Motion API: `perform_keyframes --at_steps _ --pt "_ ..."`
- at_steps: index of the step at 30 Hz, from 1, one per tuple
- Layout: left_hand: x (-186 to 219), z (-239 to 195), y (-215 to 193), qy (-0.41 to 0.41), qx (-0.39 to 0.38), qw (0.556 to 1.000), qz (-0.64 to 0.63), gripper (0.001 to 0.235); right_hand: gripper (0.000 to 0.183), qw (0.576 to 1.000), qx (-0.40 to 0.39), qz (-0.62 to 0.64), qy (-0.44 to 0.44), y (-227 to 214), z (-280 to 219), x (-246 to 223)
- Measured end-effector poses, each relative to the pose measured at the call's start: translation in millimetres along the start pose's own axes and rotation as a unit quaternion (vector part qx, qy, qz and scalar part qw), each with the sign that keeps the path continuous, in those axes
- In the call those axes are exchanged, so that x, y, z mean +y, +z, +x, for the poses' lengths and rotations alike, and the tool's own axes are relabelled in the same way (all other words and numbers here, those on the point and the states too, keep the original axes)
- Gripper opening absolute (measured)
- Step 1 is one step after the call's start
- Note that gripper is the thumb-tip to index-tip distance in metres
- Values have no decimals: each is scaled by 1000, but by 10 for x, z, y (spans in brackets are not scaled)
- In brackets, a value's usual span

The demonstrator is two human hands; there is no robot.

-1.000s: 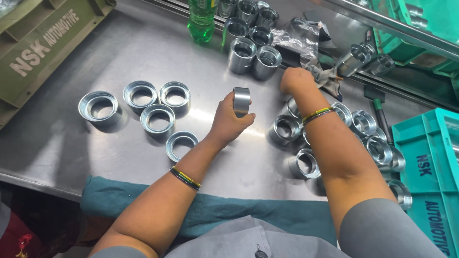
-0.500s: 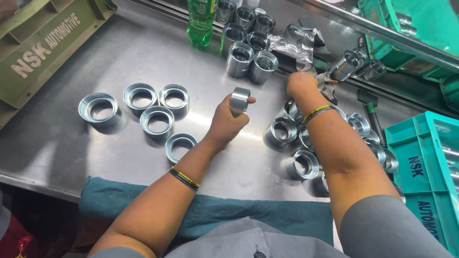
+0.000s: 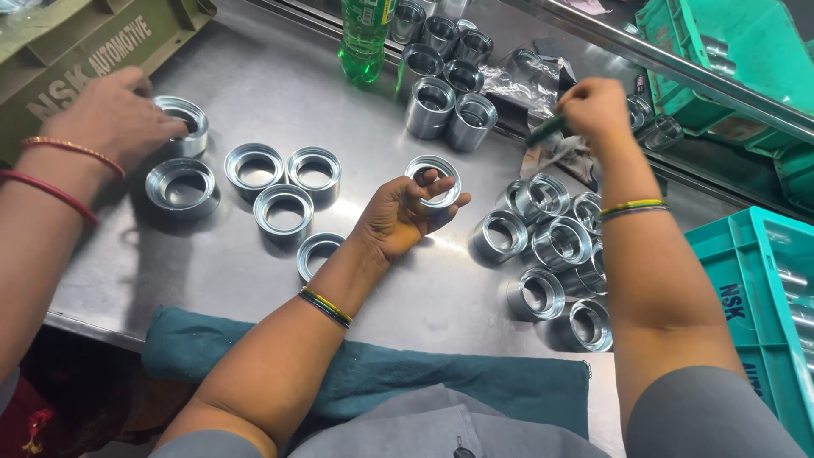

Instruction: The recorder inspects metal cylindrical parts and occasionally cleans them with an abrasive pad.

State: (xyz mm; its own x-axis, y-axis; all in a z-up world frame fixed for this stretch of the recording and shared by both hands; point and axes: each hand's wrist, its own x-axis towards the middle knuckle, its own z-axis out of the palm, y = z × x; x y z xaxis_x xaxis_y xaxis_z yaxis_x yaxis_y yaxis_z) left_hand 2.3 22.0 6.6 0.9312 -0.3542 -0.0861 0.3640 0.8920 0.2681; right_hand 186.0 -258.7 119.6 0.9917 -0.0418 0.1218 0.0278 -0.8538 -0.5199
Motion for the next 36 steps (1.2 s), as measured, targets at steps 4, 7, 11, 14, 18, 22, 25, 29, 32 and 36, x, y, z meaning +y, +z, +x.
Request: perform_keyframes --at_steps 4,7,11,14,18,22,25,29,32,36 --pt "-10 -15 10 -25 6 1000 -16 20 25 903 -16 427 -51 -180 255 470" --pt "-18 3 -13 -34 8 999 -8 19 31 782 -22 622 2 -350 2 322" --pt "-43 44 -79 -17 5 998 58 19 31 687 -72 721 47 -239 -176 147" --pt "-54 25 -48 -5 14 995 102 20 33 692 -110 710 64 -15 -258 12" --pt "-40 -52 116 13 75 984 160 30 27 701 -185 685 74 333 -358 -96" --pt "-62 92 -65 30 123 981 148 38 23 708 -226 663 87 502 -510 -136" --pt "-39 90 -35 30 152 984 87 47 16 698 -246 663 117 605 -584 -118" --pt "-41 96 -39 39 165 985 38 55 14 738 -277 608 91 690 -690 -111" --pt "-51 110 -73 48 157 986 37 56 16 803 -274 524 74 763 -757 -127" --pt "-54 77 -19 41 143 986 69 52 20 907 -267 327 13 718 -1020 -424"
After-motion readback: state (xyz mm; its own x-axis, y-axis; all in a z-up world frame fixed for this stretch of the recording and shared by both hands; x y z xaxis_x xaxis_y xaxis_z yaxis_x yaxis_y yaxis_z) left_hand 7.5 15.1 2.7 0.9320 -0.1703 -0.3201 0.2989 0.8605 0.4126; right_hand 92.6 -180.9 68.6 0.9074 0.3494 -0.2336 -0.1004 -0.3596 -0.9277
